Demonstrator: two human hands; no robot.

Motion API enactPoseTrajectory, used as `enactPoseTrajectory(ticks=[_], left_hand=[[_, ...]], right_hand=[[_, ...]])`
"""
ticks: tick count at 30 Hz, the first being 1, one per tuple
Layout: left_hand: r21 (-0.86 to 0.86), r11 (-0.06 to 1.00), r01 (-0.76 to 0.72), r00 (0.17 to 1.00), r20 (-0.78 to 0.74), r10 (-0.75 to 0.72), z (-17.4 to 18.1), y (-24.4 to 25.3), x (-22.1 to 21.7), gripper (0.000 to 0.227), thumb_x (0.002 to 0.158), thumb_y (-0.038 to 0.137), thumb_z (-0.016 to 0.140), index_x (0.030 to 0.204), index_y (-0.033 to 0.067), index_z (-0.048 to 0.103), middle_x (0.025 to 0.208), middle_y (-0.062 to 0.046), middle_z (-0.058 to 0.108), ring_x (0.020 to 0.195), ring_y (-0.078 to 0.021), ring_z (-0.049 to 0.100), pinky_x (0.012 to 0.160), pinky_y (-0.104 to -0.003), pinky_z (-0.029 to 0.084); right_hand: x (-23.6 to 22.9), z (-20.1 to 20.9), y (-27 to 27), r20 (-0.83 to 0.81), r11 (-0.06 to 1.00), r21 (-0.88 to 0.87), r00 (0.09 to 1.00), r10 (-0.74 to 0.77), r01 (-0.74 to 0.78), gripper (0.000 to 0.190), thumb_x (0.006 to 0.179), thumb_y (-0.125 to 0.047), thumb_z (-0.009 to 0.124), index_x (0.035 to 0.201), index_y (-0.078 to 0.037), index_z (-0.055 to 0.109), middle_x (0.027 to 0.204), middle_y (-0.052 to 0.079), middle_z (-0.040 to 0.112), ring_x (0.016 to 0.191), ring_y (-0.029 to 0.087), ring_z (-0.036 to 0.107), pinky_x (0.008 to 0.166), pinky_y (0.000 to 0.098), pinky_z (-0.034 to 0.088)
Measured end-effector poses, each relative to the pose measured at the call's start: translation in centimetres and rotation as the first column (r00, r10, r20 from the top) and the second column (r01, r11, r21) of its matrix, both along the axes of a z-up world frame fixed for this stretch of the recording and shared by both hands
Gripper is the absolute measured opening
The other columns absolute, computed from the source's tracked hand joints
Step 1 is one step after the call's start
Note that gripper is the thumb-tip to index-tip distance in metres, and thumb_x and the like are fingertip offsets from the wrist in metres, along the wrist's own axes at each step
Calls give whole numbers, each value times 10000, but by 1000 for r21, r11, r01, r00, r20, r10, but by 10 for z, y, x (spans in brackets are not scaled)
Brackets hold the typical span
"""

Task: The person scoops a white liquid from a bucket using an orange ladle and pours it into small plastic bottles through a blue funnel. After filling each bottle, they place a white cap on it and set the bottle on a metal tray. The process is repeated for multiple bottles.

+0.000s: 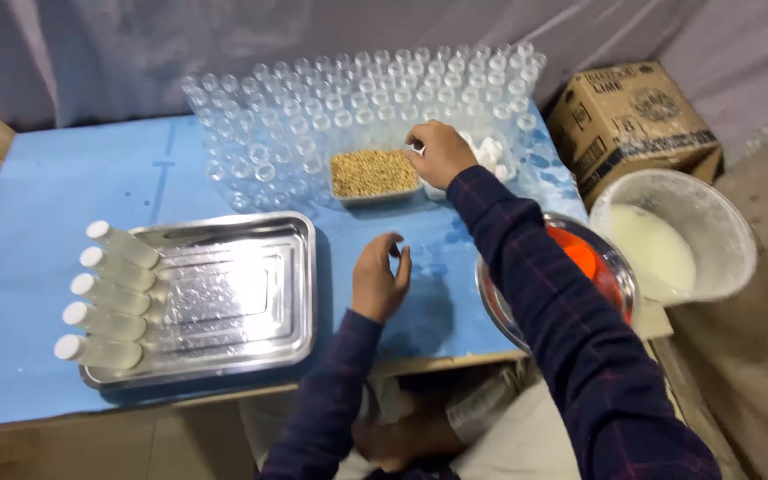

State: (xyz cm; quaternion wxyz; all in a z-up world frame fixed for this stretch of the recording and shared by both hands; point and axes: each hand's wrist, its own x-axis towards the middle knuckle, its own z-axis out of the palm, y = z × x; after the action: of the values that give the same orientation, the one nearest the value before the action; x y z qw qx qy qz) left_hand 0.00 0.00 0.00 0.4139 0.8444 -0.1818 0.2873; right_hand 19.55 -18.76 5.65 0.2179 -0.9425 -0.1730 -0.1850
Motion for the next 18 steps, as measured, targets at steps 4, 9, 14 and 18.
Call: enactPoseTrajectory(ticks=[4, 9, 14, 18], left_hand=[[28, 997, -77, 987, 141, 72, -37, 6, 3, 178, 858, 81, 679, 1032, 111, 656, 711, -30, 593, 697, -242, 656, 657, -343, 559], [102, 995, -1, 992, 123, -12, -54, 4, 11, 166, 748, 92, 693, 882, 161, 625, 686, 9, 538, 650, -224, 616, 592, -349, 532], [121, 993, 5, 995, 99, -17, -41, 2, 4, 140, 741, 99, 699, 821, 166, 606, 662, 20, 508, 603, -206, 591, 568, -336, 520], [132, 991, 30, 994, 97, -43, -36, 2, -1, 155, 757, 62, 672, 850, 145, 580, 669, 13, 484, 599, -191, 568, 573, -325, 509]], right_hand=[[38, 6, 30, 52, 993, -121, 999, 2, 5, 231, 916, -228, 736, 1118, -116, 721, 984, 56, 629, 970, 311, 697, 818, 414, 565], [82, -13, 43, 192, 968, -237, 981, -32, 78, 133, 911, -241, 757, 991, -139, 729, 961, -5, 467, 1068, 232, 515, 957, 394, 411], [98, -21, 37, 229, 968, -232, 973, -41, 95, 89, 865, -226, 750, 840, -153, 705, 926, 29, 505, 1009, 271, 557, 889, 427, 474], [81, 7, 27, 249, 981, -191, 968, 30, 19, 97, 875, -181, 745, 872, -116, 673, 975, 73, 534, 1021, 328, 580, 856, 451, 503]])
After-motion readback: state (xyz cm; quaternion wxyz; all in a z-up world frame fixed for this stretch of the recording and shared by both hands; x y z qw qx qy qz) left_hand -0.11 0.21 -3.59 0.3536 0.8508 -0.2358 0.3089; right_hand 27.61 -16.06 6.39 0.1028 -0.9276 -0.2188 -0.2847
